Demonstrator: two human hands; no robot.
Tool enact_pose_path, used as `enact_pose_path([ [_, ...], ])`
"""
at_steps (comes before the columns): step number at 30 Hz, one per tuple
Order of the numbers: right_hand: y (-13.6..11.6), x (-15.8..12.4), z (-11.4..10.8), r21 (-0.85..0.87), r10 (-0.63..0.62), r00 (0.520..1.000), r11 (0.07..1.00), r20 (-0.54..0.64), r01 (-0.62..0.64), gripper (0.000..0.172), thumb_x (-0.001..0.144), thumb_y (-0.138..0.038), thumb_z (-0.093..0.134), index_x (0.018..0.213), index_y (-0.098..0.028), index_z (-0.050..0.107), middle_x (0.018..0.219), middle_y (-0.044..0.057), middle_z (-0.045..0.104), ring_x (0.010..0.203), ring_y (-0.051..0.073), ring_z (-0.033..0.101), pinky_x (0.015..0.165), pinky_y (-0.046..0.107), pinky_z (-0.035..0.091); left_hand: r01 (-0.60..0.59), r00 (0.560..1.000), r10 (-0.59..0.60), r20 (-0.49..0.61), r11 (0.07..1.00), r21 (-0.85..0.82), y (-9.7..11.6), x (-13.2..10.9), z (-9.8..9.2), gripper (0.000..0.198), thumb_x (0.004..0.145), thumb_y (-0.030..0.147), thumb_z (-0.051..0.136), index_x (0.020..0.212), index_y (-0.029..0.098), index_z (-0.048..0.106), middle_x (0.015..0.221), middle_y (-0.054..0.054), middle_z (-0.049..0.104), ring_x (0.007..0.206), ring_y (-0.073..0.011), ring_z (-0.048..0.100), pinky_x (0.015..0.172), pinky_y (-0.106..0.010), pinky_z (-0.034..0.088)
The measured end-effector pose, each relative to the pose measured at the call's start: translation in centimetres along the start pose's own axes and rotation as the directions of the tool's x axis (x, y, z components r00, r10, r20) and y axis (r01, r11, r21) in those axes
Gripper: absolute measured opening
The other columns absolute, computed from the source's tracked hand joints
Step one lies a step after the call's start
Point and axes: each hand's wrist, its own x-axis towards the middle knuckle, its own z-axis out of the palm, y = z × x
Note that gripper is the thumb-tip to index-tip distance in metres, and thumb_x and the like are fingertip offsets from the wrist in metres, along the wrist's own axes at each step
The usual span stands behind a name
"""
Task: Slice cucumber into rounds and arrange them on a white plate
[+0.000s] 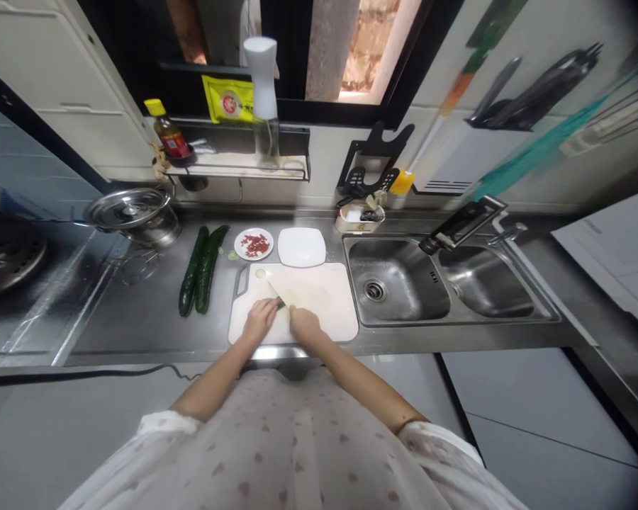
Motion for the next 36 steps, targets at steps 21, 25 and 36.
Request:
enact_pose_path([
  [21,0.2,0.3,0.3,0.003,-0.012,1.0,1.0,0.015,0.012,0.029,0.092,-0.011,0.034,0.114,-0.014,0.054,0.101,0.013,0.068,0.096,0.02,0.065,0.078,0.029,0.048,0.005,1.0,-0.005,0.001,1.0,0.014,-0.1,-0.1,0.0,0.031,0.095,0.025,0.043,0.12,0.023,0.061,0.106,-0.008,0.066,0.1,-0.0201,0.059,0.09,-0.038,0.05],
  [25,0.0,0.2,0.1,0.005,0.005,1.0,1.0,0.009,-0.005,0.031,0.091,-0.009,0.033,0.114,-0.014,0.054,0.101,0.013,0.068,0.097,0.02,0.065,0.078,0.028,0.048,0.009,1.0,-0.009,-0.007,1.0,0.006,0.0,-0.1,0.0,0.031,0.095,0.025,0.043,0.12,0.023,0.061,0.105,-0.008,0.067,0.1,-0.0198,0.059,0.09,-0.038,0.05],
  [36,0.4,-0.9,0.1,-0.007,0.023,0.999,1.0,0.039,-0.023,0.03,0.089,-0.007,0.035,0.111,-0.014,0.054,0.1,0.014,0.068,0.096,0.021,0.066,0.077,0.03,0.048,-0.004,1.0,0.004,-0.009,1.0,0.013,0.2,0.1,-0.1,0.031,0.094,0.023,0.043,0.12,0.022,0.06,0.106,-0.008,0.066,0.099,-0.0194,0.059,0.088,-0.037,0.05],
])
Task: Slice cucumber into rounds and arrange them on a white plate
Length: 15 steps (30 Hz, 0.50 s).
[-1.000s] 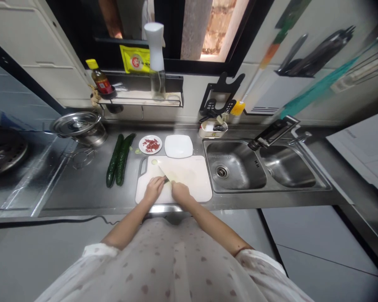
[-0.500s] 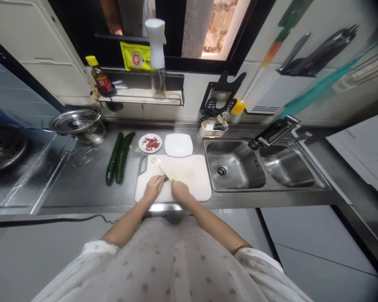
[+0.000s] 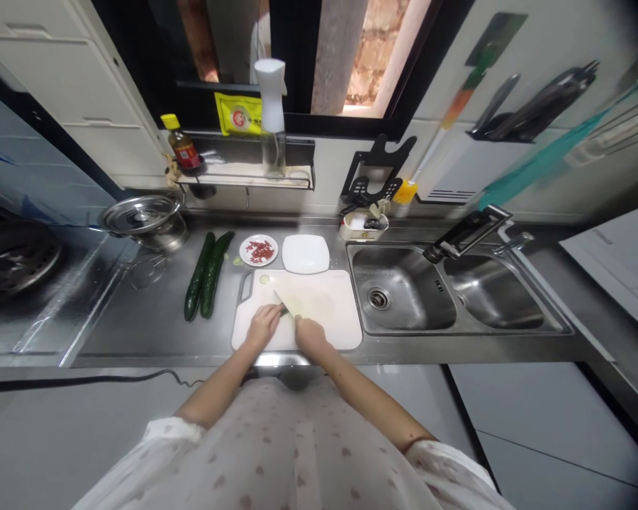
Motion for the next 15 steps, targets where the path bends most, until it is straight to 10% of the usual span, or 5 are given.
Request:
enact_pose_path([
  [15,-1.0,1.8,0.2,0.042,-0.012,0.997,0.999,-0.072,0.015,0.034,0.091,-0.007,0.031,0.116,-0.012,0.054,0.101,0.016,0.069,0.099,0.022,0.065,0.079,0.029,0.048,0.003,1.0,-0.003,-0.007,1.0,0.015,0.2,-0.1,-0.1,0.03,0.095,0.023,0.043,0.119,0.021,0.06,0.106,-0.008,0.066,0.1,-0.0192,0.058,0.09,-0.036,0.05],
])
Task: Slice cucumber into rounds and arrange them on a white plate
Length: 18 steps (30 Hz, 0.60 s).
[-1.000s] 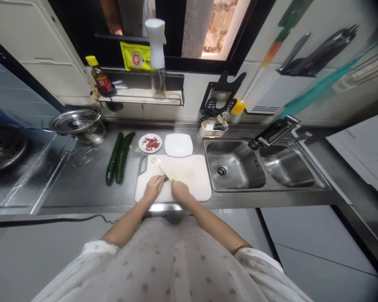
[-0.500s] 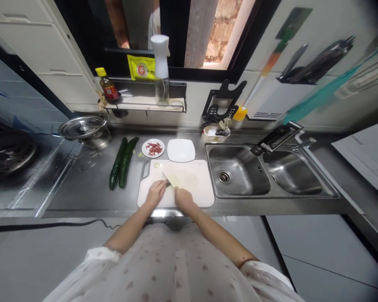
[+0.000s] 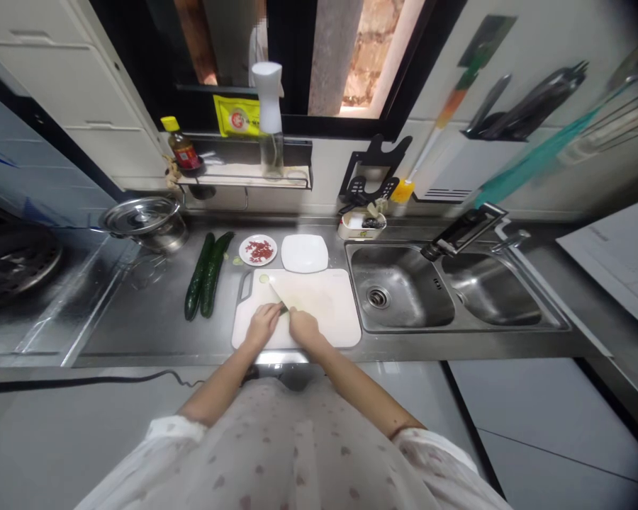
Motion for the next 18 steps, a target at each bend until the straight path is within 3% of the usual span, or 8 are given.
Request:
enact_pose_path([
  [10,0.9,-2.7,-0.1,-0.025,0.058,0.995,0.998,0.087,-0.056,0.031,0.088,-0.006,0.035,0.113,-0.014,0.052,0.1,0.016,0.068,0.097,0.023,0.065,0.077,0.031,0.048,0.018,1.0,-0.018,0.012,1.0,-0.009,0.1,-0.1,0.0,0.032,0.095,0.022,0.043,0.122,0.022,0.059,0.108,-0.008,0.065,0.102,-0.0194,0.057,0.091,-0.037,0.049],
  [18,1.0,-2.5,-0.2,-0.016,0.06,0.994,0.998,0.09,-0.059,0.03,0.088,-0.006,0.037,0.112,-0.014,0.053,0.099,0.015,0.068,0.097,0.023,0.065,0.075,0.029,0.047,0.028,0.999,-0.027,0.02,0.999,-0.016,0.1,-0.1,0.1,0.033,0.095,0.022,0.042,0.124,0.022,0.058,0.108,-0.008,0.065,0.103,-0.0196,0.057,0.091,-0.037,0.049],
])
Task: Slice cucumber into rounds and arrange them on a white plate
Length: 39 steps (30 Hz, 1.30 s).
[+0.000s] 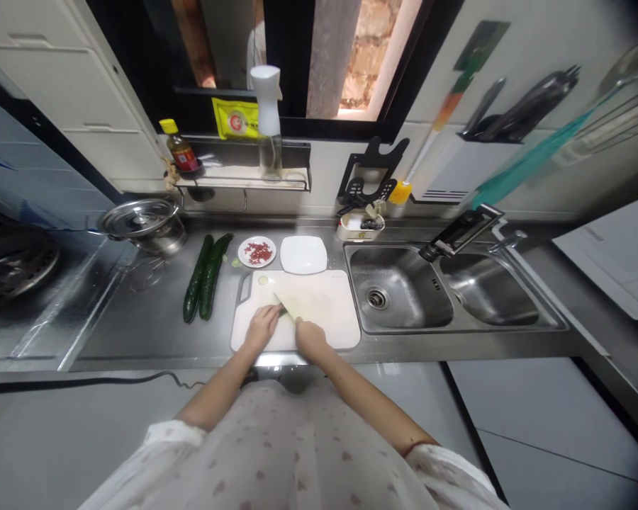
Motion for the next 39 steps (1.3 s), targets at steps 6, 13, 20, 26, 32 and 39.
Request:
enact_pose_path([
  [6,-0.1,0.3,-0.2,-0.004,-0.016,1.0,1.0,-0.017,0.016,0.031,0.089,-0.006,0.035,0.112,-0.014,0.053,0.098,0.015,0.068,0.095,0.023,0.066,0.074,0.03,0.048,-0.002,1.0,0.002,-0.013,1.0,0.005,0.1,0.0,-0.1,0.032,0.095,0.022,0.042,0.123,0.022,0.058,0.108,-0.008,0.065,0.102,-0.0195,0.057,0.091,-0.037,0.049],
  [13,-0.3,1.0,-0.5,0.0,-0.007,1.0,1.0,-0.011,0.007,0.031,0.09,-0.007,0.034,0.112,-0.014,0.054,0.101,0.015,0.068,0.097,0.021,0.066,0.077,0.029,0.048,-0.017,0.999,0.018,-0.027,1.0,0.022,0.2,0.0,0.0,0.032,0.094,0.022,0.043,0.122,0.022,0.059,0.107,-0.008,0.065,0.102,-0.0197,0.057,0.09,-0.037,0.05],
  [20,-0.6,1.5,-0.5,-0.004,-0.037,0.998,0.999,-0.045,0.037,0.032,0.09,-0.007,0.032,0.112,-0.013,0.055,0.1,0.015,0.069,0.097,0.022,0.066,0.076,0.03,0.049,-0.008,1.0,0.008,-0.008,0.999,0.037,0.2,0.0,-0.1,0.033,0.095,0.023,0.042,0.124,0.022,0.058,0.108,-0.008,0.064,0.1,-0.0198,0.057,0.09,-0.037,0.049],
  [26,-0.7,1.7,-0.5,0.006,-0.035,0.998,0.999,-0.05,0.035,0.032,0.09,-0.007,0.033,0.113,-0.013,0.054,0.1,0.015,0.069,0.097,0.021,0.066,0.077,0.029,0.049,0.002,1.0,-0.002,0.009,1.0,0.027,0.2,0.0,-0.2,0.034,0.095,0.023,0.041,0.126,0.022,0.057,0.108,-0.008,0.064,0.1,-0.0198,0.056,0.091,-0.037,0.049],
  [32,-0.8,1.6,-0.5,0.001,-0.026,0.998,1.0,-0.058,0.026,0.032,0.09,-0.008,0.032,0.112,-0.012,0.055,0.101,0.015,0.069,0.097,0.022,0.066,0.077,0.03,0.049,-0.006,1.0,0.006,0.001,1.0,0.021,0.0,-0.1,0.1,0.034,0.095,0.023,0.041,0.125,0.023,0.057,0.108,-0.009,0.064,0.102,-0.0204,0.057,0.091,-0.038,0.049],
  [39,-0.9,1.5,-0.7,0.014,-0.013,1.0,1.0,-0.024,0.013,0.031,0.09,-0.008,0.035,0.114,-0.012,0.054,0.101,0.016,0.069,0.098,0.022,0.065,0.078,0.03,0.048,-0.011,1.0,0.012,-0.016,0.999,0.04,0.0,-0.1,0.2,0.034,0.094,0.022,0.042,0.125,0.023,0.057,0.107,-0.009,0.064,0.102,-0.0205,0.056,0.09,-0.038,0.049],
])
